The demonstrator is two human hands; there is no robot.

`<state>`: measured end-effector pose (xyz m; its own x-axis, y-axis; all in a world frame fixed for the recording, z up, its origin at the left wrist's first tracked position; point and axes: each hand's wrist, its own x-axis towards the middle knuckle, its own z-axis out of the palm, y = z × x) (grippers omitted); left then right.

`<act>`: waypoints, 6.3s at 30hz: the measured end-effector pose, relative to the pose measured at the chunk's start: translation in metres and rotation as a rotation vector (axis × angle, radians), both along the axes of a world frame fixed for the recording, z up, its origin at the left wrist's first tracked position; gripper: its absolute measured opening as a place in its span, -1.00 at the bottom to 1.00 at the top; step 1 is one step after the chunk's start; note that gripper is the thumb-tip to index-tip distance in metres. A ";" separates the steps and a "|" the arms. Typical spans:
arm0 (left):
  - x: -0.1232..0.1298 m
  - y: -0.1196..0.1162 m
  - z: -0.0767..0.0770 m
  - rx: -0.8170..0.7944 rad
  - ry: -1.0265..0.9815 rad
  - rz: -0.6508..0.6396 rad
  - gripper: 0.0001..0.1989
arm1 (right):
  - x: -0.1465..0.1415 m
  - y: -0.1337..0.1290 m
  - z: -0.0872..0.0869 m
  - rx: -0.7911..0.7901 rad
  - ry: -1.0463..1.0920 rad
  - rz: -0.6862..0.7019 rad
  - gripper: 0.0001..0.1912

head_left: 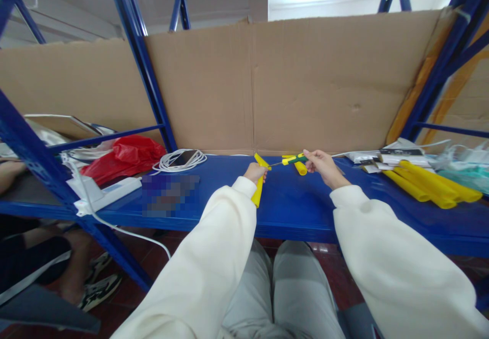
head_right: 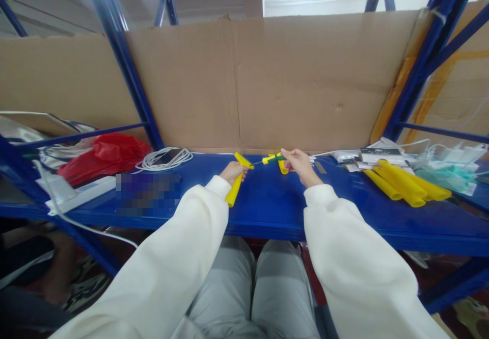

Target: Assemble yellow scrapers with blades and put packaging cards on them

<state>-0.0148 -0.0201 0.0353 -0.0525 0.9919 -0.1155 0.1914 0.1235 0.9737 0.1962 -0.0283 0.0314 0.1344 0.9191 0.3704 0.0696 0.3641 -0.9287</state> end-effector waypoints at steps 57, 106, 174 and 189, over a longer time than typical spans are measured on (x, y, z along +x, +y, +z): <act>0.002 -0.002 -0.001 0.012 0.056 -0.002 -0.84 | -0.012 -0.004 0.003 -0.011 0.038 -0.144 -0.66; -0.004 -0.005 0.008 0.344 0.032 -0.046 -0.39 | 0.000 0.005 -0.014 -0.185 -0.546 0.194 -0.87; 0.010 -0.014 -0.013 0.644 1.145 -0.330 -0.50 | 0.016 0.042 -0.011 0.208 -0.889 -0.195 -0.80; 0.012 -0.014 -0.014 0.651 1.173 -0.320 -0.45 | -0.014 0.042 -0.022 0.462 -0.886 0.051 -0.88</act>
